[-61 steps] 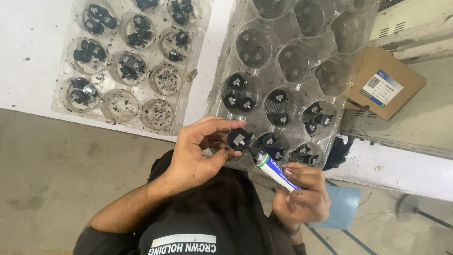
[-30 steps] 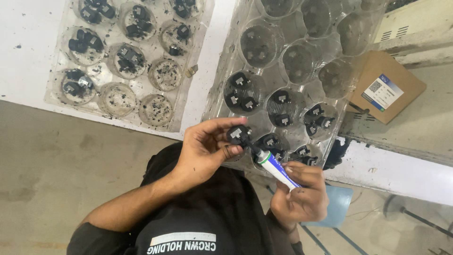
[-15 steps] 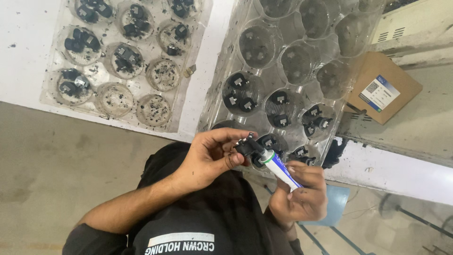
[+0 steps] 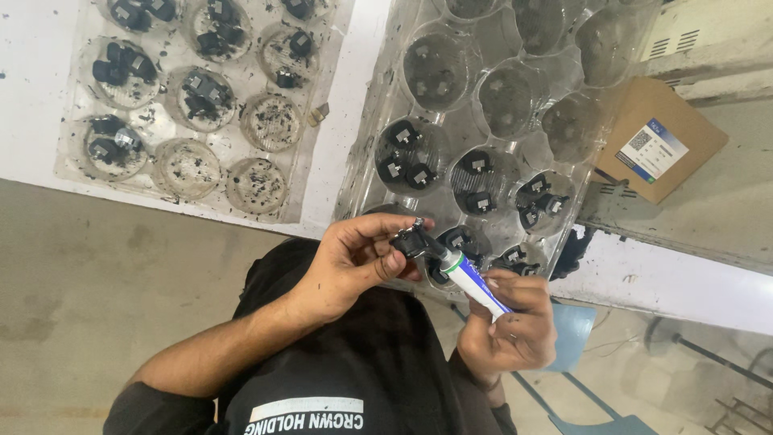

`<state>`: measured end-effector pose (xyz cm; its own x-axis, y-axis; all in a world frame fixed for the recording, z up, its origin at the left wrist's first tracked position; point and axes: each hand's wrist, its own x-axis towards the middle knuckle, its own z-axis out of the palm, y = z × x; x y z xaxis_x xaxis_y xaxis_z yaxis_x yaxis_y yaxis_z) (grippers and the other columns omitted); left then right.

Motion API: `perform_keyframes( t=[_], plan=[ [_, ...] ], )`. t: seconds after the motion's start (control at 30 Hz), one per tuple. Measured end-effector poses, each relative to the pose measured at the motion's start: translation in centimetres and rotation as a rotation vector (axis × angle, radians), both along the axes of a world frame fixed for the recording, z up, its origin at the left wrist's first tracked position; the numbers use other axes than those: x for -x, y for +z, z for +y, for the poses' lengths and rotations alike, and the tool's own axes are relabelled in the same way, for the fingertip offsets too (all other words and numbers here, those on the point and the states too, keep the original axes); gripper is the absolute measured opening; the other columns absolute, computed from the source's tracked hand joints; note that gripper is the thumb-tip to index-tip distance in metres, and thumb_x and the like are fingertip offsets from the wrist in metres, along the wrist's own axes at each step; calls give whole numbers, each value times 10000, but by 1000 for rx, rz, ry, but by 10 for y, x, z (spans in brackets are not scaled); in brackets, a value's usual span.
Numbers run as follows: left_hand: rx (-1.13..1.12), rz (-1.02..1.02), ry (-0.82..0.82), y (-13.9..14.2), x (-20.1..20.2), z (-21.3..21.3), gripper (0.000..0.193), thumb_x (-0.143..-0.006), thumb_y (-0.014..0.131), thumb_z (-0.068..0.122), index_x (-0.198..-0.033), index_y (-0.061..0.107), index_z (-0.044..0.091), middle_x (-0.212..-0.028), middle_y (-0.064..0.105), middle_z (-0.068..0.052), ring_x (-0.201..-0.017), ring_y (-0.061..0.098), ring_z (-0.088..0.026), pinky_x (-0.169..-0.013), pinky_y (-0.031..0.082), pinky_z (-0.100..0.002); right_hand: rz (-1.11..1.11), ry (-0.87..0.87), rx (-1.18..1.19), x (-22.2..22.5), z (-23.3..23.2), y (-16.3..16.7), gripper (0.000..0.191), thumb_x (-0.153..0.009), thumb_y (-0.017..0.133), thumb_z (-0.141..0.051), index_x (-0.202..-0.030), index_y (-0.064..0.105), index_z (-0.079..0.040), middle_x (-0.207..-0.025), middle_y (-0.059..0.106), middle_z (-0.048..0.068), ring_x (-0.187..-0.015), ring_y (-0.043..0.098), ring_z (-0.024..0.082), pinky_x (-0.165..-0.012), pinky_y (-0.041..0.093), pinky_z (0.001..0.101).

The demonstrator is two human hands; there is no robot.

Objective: The person picks small black plug-like components one at a time from a plastic blister tray and squeezes adhesive from a tube onto each one, then places the treated component back into the tray. They occasionally wipe the tube tip with a dark cloth before continuing with the next component.

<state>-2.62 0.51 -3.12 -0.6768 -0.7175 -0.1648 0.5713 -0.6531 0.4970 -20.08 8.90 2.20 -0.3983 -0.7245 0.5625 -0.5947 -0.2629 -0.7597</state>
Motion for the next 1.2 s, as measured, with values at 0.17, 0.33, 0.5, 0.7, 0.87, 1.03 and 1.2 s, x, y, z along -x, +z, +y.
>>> perform_keyframes(
  t=[0.17, 0.33, 0.5, 0.7, 0.87, 1.03, 1.2],
  plan=[
    [-33, 64, -14, -4, 1, 0, 406, -1037, 681, 146, -1402, 609, -17, -1393, 656, -154, -947, 712, -180, -916, 628, -367, 46, -1, -1, 0, -4, 7, 419, -822, 697, 212, -864, 398, -78, -918, 603, 144, -857, 641, 260, -689, 655, 439],
    [-91, 91, -13, 3, 7, -12, 388, -997, 712, 133, -1349, 627, -3, -1366, 705, -103, -905, 711, -159, -877, 628, -335, 94, -80, -43, 5, 1, 10, 443, -830, 769, 135, -861, 393, -97, -903, 608, 152, -816, 647, 263, -723, 636, 430],
    [388, -308, 34, 13, 30, -67, 461, -883, 800, -63, -1316, 653, -4, -1154, 741, -84, -1038, 723, -115, -926, 633, -276, -145, -298, 241, 33, 19, 0, 458, -938, 862, -20, -962, 412, -99, -854, 596, 101, -789, 593, 213, -738, 548, 324],
    [844, -568, -150, 19, 95, -130, 404, -820, 827, -12, -1196, 690, 44, -1083, 752, -50, -965, 751, -104, -855, 659, -248, -93, -475, 344, 67, 54, -4, 504, -937, 913, -86, -960, 410, -115, -858, 521, 71, -799, 501, 171, -702, 375, 259],
    [1193, -846, -274, 18, 139, -131, 371, -701, 863, 240, -1021, 749, 92, -852, 769, -58, -768, 767, -198, -714, 602, -358, -35, -596, 330, 66, 70, -4, 487, -932, 898, -98, -936, 411, -114, -876, 508, 62, -822, 518, 172, -708, 376, 256],
    [1514, -1073, -239, 5, 169, -126, 393, -670, 873, 433, -776, 750, 76, -763, 728, -125, -729, 705, -349, -640, 547, -483, -66, -631, 315, 66, 73, -1, 483, -943, 882, -68, -934, 401, -107, -833, 496, 71, -786, 500, 162, -688, 376, 245],
    [1635, -1259, -368, -12, 189, -125, 434, -621, 903, 428, -742, 749, 41, -765, 718, -158, -750, 709, -370, -634, 555, -476, -73, -637, 324, 69, 70, -3, 449, -924, 854, -39, -932, 408, -96, -839, 505, 80, -830, 531, 182, -732, 438, 254]
  ],
)
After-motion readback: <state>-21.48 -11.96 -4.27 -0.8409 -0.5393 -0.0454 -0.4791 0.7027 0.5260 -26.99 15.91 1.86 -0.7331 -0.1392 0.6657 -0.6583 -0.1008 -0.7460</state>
